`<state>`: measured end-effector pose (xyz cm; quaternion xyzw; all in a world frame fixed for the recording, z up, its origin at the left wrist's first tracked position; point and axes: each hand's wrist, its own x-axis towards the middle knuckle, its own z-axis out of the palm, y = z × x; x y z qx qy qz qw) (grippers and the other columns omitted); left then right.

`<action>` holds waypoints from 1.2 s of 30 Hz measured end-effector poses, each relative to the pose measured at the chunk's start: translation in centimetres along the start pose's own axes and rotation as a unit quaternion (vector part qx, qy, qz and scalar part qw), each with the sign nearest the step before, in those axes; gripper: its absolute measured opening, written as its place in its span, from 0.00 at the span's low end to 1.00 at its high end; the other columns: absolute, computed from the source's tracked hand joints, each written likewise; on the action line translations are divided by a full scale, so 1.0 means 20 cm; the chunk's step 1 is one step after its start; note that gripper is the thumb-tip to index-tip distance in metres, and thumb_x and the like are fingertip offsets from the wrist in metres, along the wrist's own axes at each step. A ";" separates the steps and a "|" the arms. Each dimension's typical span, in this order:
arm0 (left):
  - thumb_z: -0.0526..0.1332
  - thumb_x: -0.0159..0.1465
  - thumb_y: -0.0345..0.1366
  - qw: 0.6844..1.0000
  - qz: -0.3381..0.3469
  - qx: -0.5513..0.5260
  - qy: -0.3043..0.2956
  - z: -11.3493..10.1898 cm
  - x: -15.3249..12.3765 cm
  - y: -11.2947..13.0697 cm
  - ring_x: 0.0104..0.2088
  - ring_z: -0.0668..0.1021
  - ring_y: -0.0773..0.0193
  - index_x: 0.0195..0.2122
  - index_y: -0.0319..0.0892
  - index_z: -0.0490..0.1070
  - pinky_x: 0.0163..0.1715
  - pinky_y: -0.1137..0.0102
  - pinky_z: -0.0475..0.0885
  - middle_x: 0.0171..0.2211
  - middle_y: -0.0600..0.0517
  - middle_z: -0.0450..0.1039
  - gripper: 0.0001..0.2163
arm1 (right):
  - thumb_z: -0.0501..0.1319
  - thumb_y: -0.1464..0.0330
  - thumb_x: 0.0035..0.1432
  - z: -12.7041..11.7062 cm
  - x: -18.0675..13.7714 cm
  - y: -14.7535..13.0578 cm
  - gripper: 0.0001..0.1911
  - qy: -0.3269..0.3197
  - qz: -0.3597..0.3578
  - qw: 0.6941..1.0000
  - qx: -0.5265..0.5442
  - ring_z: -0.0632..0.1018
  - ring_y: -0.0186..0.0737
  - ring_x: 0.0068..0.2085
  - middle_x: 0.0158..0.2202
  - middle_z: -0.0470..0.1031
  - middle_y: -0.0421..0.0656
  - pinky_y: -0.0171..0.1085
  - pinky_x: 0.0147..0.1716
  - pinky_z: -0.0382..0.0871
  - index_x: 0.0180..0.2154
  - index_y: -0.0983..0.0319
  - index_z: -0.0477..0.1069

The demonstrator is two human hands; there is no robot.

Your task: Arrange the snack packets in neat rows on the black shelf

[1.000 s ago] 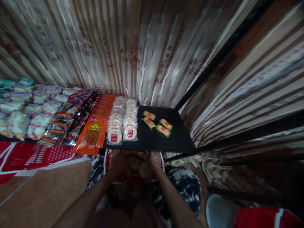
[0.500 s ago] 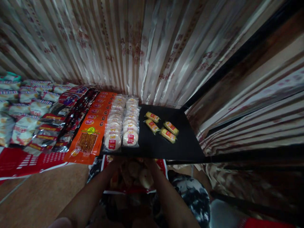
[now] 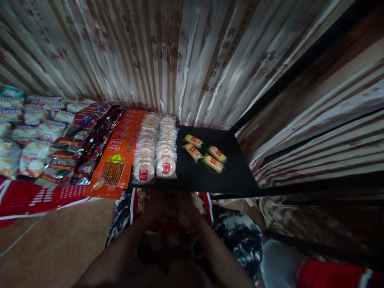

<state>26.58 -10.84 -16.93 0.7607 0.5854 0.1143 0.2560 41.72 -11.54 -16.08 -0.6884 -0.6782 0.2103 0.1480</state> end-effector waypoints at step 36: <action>0.49 0.60 0.29 0.994 0.101 0.027 -0.035 -0.06 -0.45 0.25 0.60 0.60 0.50 0.49 0.37 0.68 0.58 0.52 0.55 0.55 0.40 0.65 0.17 | 0.50 0.72 0.57 -0.32 -0.34 0.09 0.13 0.029 0.046 0.998 -0.044 0.76 0.40 0.39 0.34 0.77 0.47 0.33 0.42 0.65 0.33 0.64 0.73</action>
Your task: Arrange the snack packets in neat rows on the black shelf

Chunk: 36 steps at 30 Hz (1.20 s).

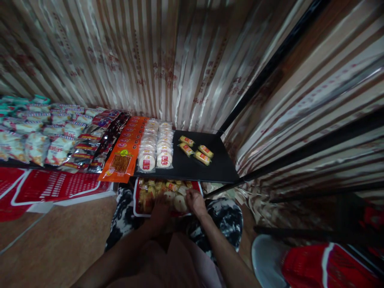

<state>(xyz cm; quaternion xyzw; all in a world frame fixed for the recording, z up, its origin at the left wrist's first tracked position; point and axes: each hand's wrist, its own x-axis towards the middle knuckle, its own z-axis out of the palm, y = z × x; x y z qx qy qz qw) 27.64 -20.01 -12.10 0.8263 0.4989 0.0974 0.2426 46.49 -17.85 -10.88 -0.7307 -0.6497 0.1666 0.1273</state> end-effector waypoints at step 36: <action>0.52 0.60 0.34 0.920 -0.130 -0.270 0.252 -0.30 0.09 0.05 0.48 0.72 0.57 0.53 0.38 0.62 0.49 0.58 0.67 0.47 0.43 0.70 0.19 | 0.65 0.53 0.41 -0.16 0.03 -0.31 0.20 -0.018 0.086 0.849 0.521 0.74 0.36 0.27 0.25 0.73 0.40 0.35 0.28 0.67 0.29 0.60 0.67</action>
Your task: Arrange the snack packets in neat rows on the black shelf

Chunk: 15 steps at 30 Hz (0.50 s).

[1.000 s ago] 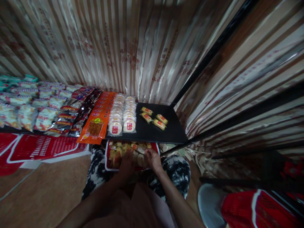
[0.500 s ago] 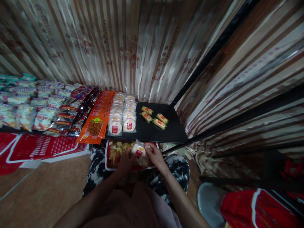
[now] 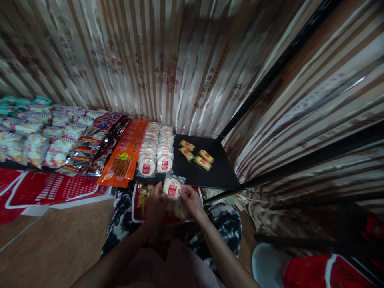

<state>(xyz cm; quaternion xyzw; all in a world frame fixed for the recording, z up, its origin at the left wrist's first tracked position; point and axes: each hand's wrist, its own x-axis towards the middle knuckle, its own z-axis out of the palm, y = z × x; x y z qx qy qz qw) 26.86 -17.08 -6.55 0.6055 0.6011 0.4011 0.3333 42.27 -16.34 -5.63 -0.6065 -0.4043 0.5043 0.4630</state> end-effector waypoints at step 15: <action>0.50 0.59 0.24 0.923 0.266 0.276 0.038 -0.05 0.15 -0.01 0.53 0.67 0.52 0.50 0.34 0.66 0.50 0.56 0.68 0.55 0.40 0.64 0.19 | 0.57 0.64 0.51 0.14 0.33 -0.17 0.07 0.032 -0.079 0.972 -0.220 0.73 0.34 0.28 0.27 0.72 0.38 0.33 0.31 0.66 0.31 0.60 0.68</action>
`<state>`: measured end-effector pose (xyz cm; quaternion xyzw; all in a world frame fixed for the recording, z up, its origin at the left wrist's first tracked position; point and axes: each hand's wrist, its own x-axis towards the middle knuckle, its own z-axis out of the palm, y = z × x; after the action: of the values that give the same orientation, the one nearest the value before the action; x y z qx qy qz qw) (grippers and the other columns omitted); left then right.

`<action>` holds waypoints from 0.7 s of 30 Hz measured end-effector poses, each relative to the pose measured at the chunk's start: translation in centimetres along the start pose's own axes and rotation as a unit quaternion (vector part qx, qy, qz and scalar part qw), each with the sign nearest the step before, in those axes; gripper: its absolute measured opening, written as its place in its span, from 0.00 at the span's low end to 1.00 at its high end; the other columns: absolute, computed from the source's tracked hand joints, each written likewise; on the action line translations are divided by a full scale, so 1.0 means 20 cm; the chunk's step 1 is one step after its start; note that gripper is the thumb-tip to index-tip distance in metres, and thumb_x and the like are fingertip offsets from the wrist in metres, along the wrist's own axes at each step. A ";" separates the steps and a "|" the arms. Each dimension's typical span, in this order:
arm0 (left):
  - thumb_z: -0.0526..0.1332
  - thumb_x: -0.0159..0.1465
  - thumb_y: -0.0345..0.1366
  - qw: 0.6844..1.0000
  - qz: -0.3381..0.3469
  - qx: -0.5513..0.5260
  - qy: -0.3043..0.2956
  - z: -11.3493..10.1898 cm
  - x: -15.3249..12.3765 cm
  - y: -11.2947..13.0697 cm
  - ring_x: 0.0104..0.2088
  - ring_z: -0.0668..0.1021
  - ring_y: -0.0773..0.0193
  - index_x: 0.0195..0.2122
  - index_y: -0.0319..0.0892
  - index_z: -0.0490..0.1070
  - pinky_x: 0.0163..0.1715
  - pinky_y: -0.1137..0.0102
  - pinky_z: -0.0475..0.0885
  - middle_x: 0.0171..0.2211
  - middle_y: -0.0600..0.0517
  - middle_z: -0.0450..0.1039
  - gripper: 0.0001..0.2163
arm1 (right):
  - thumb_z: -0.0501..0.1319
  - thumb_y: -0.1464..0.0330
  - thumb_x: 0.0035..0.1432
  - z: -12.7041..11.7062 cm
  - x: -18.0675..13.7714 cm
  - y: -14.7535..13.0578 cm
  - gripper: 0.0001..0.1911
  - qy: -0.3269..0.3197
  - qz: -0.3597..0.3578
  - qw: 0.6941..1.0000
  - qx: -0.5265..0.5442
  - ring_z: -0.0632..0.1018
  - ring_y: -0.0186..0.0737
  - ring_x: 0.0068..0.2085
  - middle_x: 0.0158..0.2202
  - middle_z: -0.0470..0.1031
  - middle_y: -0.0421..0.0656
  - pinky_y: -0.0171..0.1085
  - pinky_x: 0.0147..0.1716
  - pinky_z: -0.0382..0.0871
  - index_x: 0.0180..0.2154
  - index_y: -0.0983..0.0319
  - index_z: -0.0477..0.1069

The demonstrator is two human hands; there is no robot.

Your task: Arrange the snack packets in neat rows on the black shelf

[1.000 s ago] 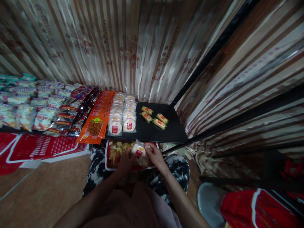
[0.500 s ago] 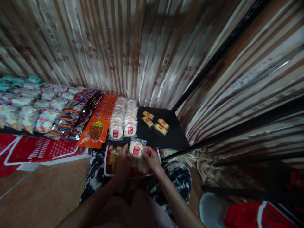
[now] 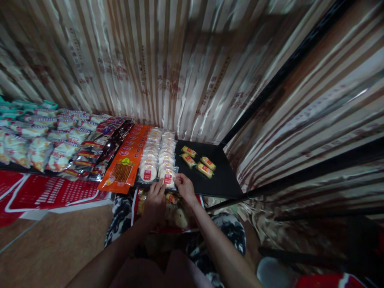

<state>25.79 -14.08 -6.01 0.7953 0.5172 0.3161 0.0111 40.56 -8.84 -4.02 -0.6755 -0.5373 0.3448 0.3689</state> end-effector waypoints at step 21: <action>0.51 0.56 0.25 0.996 -0.077 0.004 -0.033 0.11 0.09 0.02 0.57 0.64 0.47 0.52 0.26 0.64 0.55 0.54 0.63 0.56 0.33 0.61 0.22 | 0.54 0.63 0.56 0.09 0.02 -0.03 0.14 0.066 -0.048 0.979 -0.187 0.72 0.38 0.36 0.36 0.72 0.42 0.35 0.37 0.64 0.44 0.59 0.69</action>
<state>27.72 -12.05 -6.67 0.7635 0.5771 0.2857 0.0496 38.75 -8.10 -4.40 -0.7277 -0.5983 0.1746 0.2866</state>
